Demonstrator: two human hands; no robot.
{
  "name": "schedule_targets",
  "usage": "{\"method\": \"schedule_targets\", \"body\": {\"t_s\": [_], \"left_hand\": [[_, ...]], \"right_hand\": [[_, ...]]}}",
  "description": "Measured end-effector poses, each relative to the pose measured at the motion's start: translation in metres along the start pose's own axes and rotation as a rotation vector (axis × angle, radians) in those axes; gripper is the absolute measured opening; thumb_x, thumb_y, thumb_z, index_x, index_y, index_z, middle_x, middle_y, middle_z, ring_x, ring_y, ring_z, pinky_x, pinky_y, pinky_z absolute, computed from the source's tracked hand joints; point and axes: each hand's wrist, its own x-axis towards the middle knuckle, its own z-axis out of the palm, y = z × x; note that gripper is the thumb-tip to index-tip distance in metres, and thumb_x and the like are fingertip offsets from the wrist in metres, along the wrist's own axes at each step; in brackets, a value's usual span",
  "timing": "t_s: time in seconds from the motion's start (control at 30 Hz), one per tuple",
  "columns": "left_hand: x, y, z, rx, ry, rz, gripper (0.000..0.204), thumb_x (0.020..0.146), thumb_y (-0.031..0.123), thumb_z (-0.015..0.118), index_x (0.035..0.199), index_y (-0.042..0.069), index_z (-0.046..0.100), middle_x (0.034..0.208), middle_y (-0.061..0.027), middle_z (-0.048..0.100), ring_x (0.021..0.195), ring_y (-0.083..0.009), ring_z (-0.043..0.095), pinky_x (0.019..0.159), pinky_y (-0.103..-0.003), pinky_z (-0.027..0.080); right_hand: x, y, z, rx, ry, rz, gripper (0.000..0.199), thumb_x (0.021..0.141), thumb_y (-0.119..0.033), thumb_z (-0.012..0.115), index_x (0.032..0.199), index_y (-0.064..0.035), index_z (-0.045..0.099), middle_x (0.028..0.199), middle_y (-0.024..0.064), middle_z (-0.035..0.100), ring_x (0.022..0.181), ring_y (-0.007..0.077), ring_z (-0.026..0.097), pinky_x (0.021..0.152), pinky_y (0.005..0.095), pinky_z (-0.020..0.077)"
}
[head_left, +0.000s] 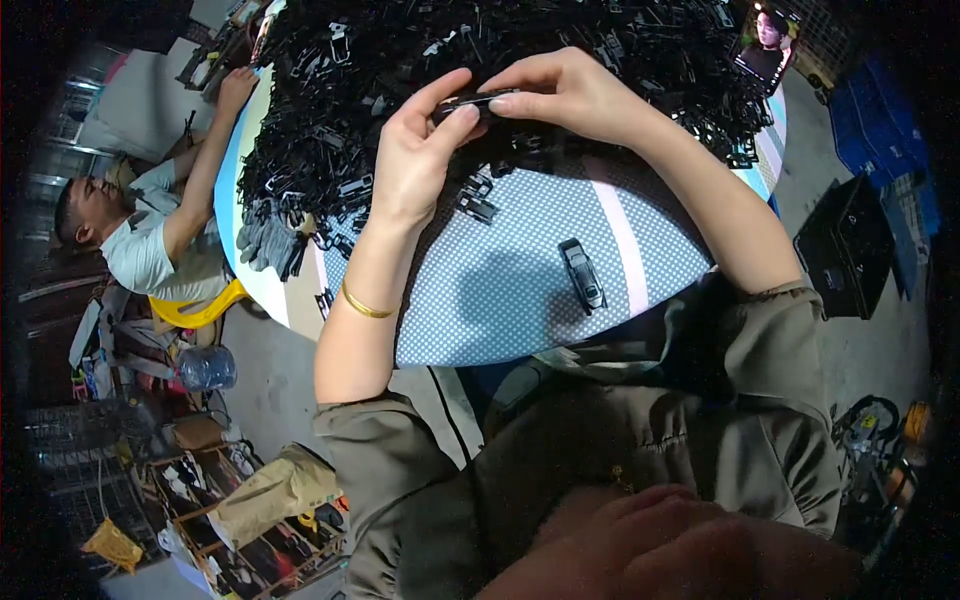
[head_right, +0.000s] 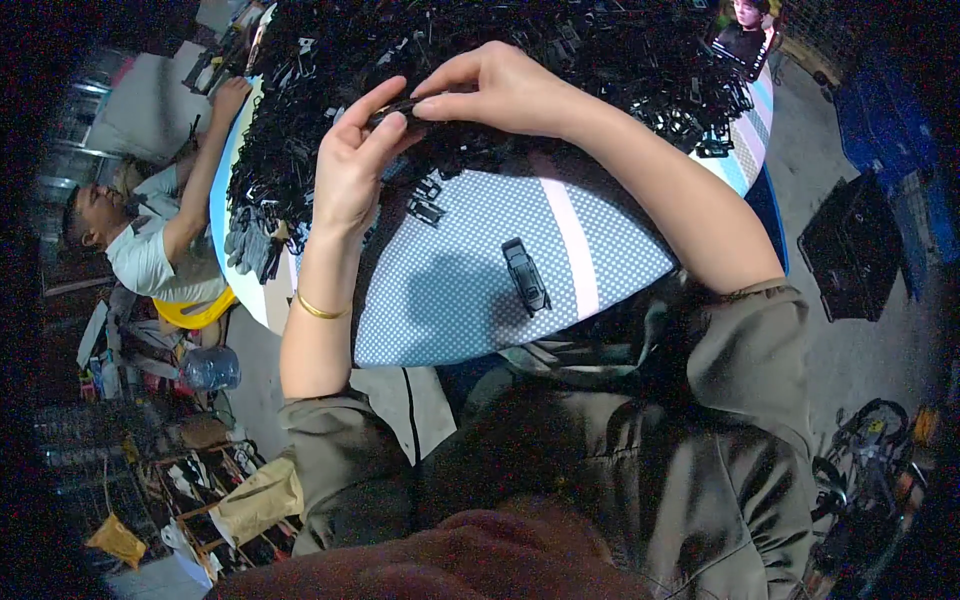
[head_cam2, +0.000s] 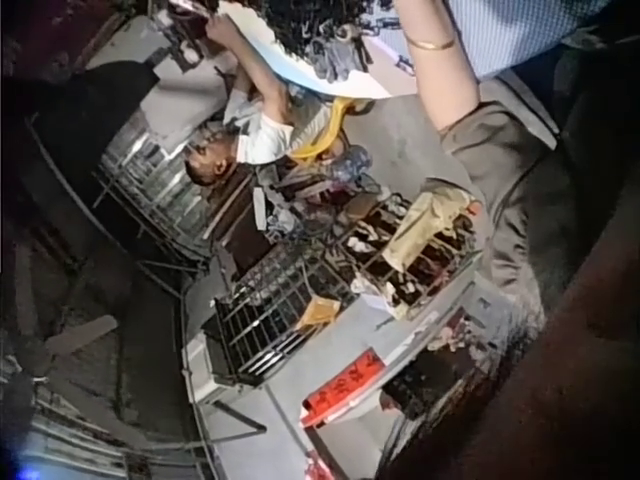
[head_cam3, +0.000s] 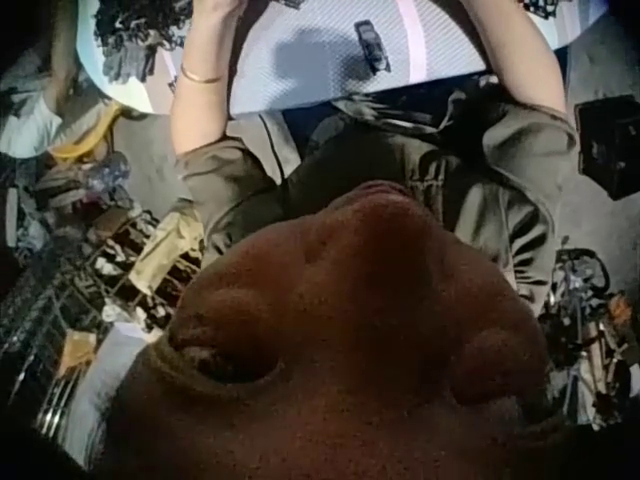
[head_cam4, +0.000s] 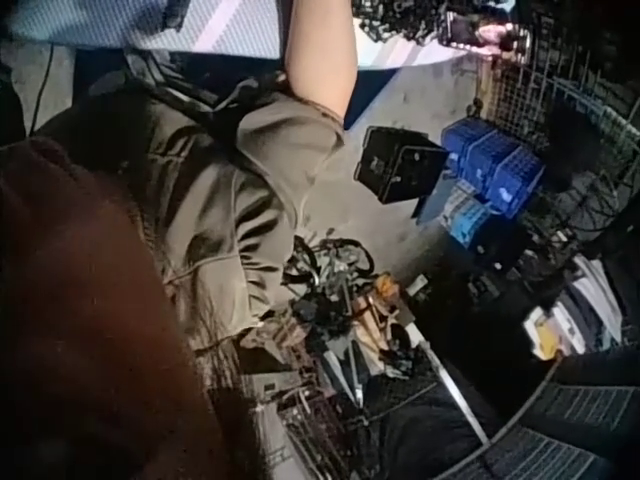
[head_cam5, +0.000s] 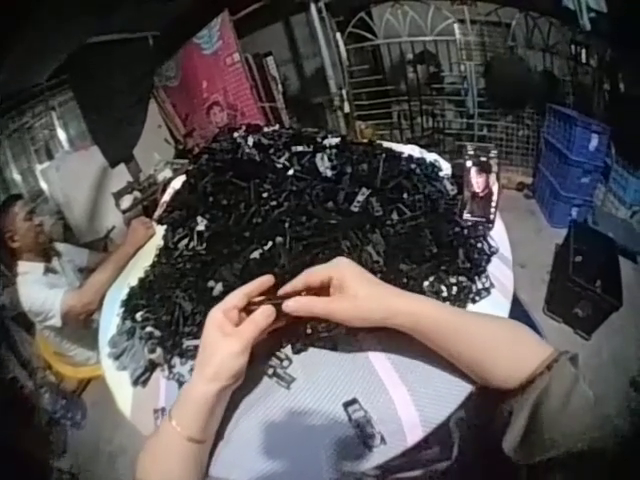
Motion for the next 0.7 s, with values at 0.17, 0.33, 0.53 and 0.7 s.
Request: {"method": "schedule_targets", "body": {"t_s": [0.17,0.33,0.53,0.7], "left_hand": [[0.000,0.005,0.000,-0.136,-0.071,0.001,0.038,0.083,0.007,0.055,0.118,-0.004,0.045,0.097,-0.0099,0.058,0.086,-0.0137,0.057,0.077,-0.026,0.049],[-0.008,0.015,0.007,-0.048,-0.146,0.072,0.033,0.082,0.006,0.053,0.112,-0.004,0.042,0.093,-0.0095,0.058,0.084,-0.0141,0.057,0.076,-0.026,0.048],[-0.038,0.015,0.044,0.550,-0.639,-0.004,0.027,0.080,0.009,0.055,0.105,0.000,0.051,0.101,-0.0105,0.055,0.095,-0.0189,0.053,0.084,-0.030,0.042],[-0.034,0.004,0.035,0.648,-0.656,0.558,0.037,0.075,0.016,0.062,0.108,0.002,0.054,0.099,-0.0122,0.057,0.098,-0.0259,0.051,0.085,-0.033,0.041]], "right_hand": [[-0.001,-0.004,0.001,0.091,0.070,-0.061,0.023,0.080,-0.017,0.061,0.098,-0.0030,0.063,0.085,0.0043,0.063,0.079,0.0094,0.058,0.071,0.0219,0.0460],[0.004,0.005,-0.015,0.442,0.088,0.117,0.034,0.089,-0.033,0.047,0.100,-0.0037,0.060,0.089,0.0037,0.062,0.076,0.0076,0.055,0.069,0.0198,0.0434],[-0.006,-0.006,-0.009,-0.498,-0.208,-0.111,0.020,0.070,-0.020,0.066,0.074,-0.0009,0.062,0.064,0.0123,0.058,0.059,0.0217,0.056,0.056,0.0303,0.0441],[-0.011,-0.004,0.006,-0.687,-0.334,-0.068,0.020,0.065,-0.018,0.067,0.073,-0.0005,0.062,0.071,0.0149,0.059,0.068,0.0318,0.057,0.062,0.0378,0.0459]]}}
